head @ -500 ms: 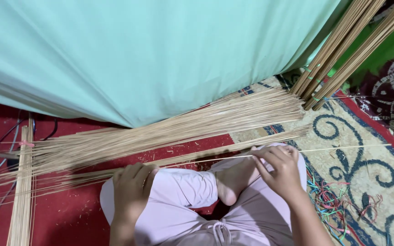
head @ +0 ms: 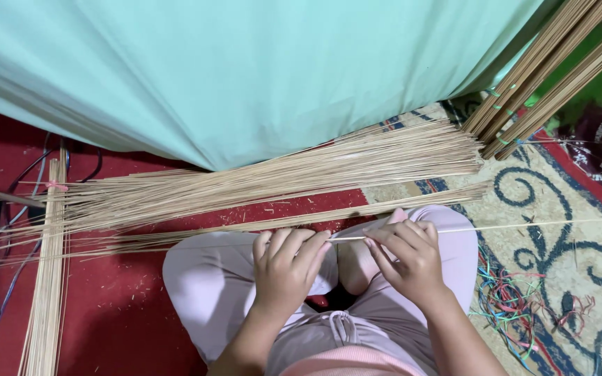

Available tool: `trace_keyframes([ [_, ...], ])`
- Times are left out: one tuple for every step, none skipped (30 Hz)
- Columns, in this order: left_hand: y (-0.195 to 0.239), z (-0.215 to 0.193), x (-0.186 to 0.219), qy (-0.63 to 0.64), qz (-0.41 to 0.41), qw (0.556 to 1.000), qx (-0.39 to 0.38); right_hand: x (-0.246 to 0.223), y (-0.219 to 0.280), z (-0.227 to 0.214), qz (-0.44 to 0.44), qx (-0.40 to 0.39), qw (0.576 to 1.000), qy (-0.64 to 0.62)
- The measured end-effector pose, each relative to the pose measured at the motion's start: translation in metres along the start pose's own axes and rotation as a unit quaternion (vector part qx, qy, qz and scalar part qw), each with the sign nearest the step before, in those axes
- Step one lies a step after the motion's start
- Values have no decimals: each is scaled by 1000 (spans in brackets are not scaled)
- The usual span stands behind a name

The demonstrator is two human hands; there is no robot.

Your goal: Weaving thin wooden sticks into a mat or screen

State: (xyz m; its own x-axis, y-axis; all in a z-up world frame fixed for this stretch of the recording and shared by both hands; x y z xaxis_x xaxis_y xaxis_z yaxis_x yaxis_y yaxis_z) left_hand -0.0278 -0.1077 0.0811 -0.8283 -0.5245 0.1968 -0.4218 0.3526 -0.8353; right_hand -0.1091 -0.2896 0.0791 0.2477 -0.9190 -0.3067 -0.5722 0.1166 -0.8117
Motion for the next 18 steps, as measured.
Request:
trace_keyframes([
  [0,-1,-2,-2,-2,1000,-1,1,3,-2,0,-2,1000,-2],
  [-2,-3,-4,11,-6,1000,9,3,4,-3,4,-1,1000,0],
  [-4,-4,-6,23,-9,1000,19,6,4,-5,8,0,1000,3],
  [-1,-4,-14,22,-11,1000,18,8,4,-6,8,-1,1000,1],
  [1,-6,-20,12,9,999,35,12,4,-9,37,27,999,-6],
  [5,-8,-26,2,27,998,50,17,5,-13,67,53,996,-12],
  [6,-10,-30,1,25,999,48,18,5,-15,69,51,996,-14],
  [7,-13,-35,-10,29,998,53,20,5,-17,68,54,996,-13],
  [8,-16,-39,-20,32,998,58,21,4,-19,68,57,996,-12],
  [8,-17,-41,-21,31,998,57,22,4,-18,68,56,996,-13],
  [8,-18,-42,-20,30,998,59,21,4,-18,62,55,997,-6],
  [10,-20,-43,-19,27,998,61,20,4,-18,56,52,997,0],
  [10,-19,-41,-21,25,998,59,18,1,-17,56,50,997,-2],
  [10,-20,-40,-24,23,998,60,12,-2,-18,37,55,998,1],
  [11,-21,-38,-27,21,998,60,7,-5,-18,18,59,998,4],
  [9,-22,-34,-28,20,998,59,5,-4,-19,19,58,998,2],
  [8,-22,-30,-10,14,999,46,2,-4,-19,13,58,998,-1],
  [5,-21,-27,7,10,999,36,0,-5,-19,5,60,998,-4],
])
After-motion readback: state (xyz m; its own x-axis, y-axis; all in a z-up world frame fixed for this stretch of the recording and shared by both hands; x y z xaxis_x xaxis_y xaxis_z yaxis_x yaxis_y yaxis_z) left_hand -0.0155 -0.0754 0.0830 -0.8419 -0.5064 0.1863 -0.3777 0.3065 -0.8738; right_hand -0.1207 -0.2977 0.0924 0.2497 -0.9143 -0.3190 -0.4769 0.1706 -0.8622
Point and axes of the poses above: each hand's wrist, its own y-axis away from the middle knuckle, its own z-axis out of the palm, x = y × z, the point moved 5 cm from there along -y, towards the middle knuckle, and after that the axes turned 15 degrees about x, right-handed, at the moved point
